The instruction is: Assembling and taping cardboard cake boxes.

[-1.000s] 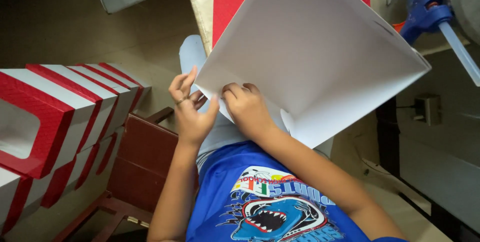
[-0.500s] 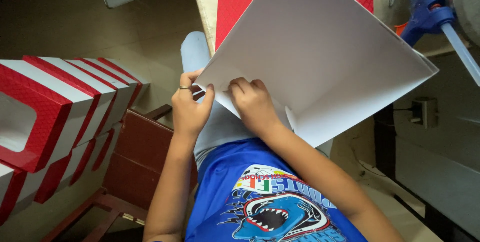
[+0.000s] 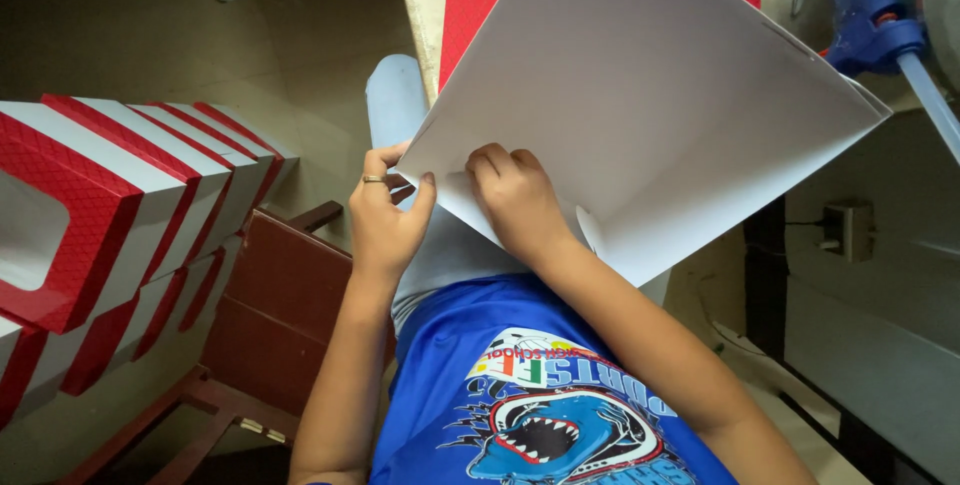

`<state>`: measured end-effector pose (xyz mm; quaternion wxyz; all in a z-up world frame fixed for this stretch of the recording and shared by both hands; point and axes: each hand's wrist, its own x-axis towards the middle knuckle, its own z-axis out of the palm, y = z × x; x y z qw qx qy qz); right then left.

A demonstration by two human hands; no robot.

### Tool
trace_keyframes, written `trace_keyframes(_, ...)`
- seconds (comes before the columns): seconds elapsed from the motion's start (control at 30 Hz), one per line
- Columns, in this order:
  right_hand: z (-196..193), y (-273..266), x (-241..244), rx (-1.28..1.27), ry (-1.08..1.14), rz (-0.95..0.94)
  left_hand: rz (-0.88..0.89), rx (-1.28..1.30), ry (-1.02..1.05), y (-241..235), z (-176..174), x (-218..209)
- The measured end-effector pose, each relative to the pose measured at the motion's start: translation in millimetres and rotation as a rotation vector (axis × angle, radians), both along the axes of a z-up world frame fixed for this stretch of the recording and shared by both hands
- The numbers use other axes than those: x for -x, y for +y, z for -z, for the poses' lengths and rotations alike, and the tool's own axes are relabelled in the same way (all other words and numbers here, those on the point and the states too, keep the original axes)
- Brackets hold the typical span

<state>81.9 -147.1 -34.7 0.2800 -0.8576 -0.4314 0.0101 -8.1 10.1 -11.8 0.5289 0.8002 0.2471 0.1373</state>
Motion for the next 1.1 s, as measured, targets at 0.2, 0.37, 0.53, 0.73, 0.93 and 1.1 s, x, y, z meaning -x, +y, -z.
trace_keyframes(0.2,-10.4,-11.0,0.8,-0.086,0.198,-0.064,-0.020,0.146,-0.004,-0.1,18.5,2.2)
trace_keyframes(0.37,-57.2,-62.8,-8.3,-0.065,0.456,-0.002,0.090,0.010,-0.158,-7.9,45.5,-6.8)
trace_keyframes(0.53,-96.9,-132.8,-18.2,0.079,0.428,0.123,-0.119,-0.188,-0.226,-36.0,56.7,-29.9)
trace_keyframes(0.73,-73.9,-172.0,-17.5,0.326,0.227,0.072,0.499,-0.496,-0.452,-86.9,-12.3,-48.3)
trace_keyframes(0.93,-80.4,-179.2,-23.0,0.422,0.264,-0.023,1.098,-0.768,0.091,-75.0,29.3,-45.5)
trace_keyframes(1.1,-52.7,-205.9,-19.7,0.359,0.404,0.136,0.819,-0.764,-0.083,-32.6,3.3,-60.1)
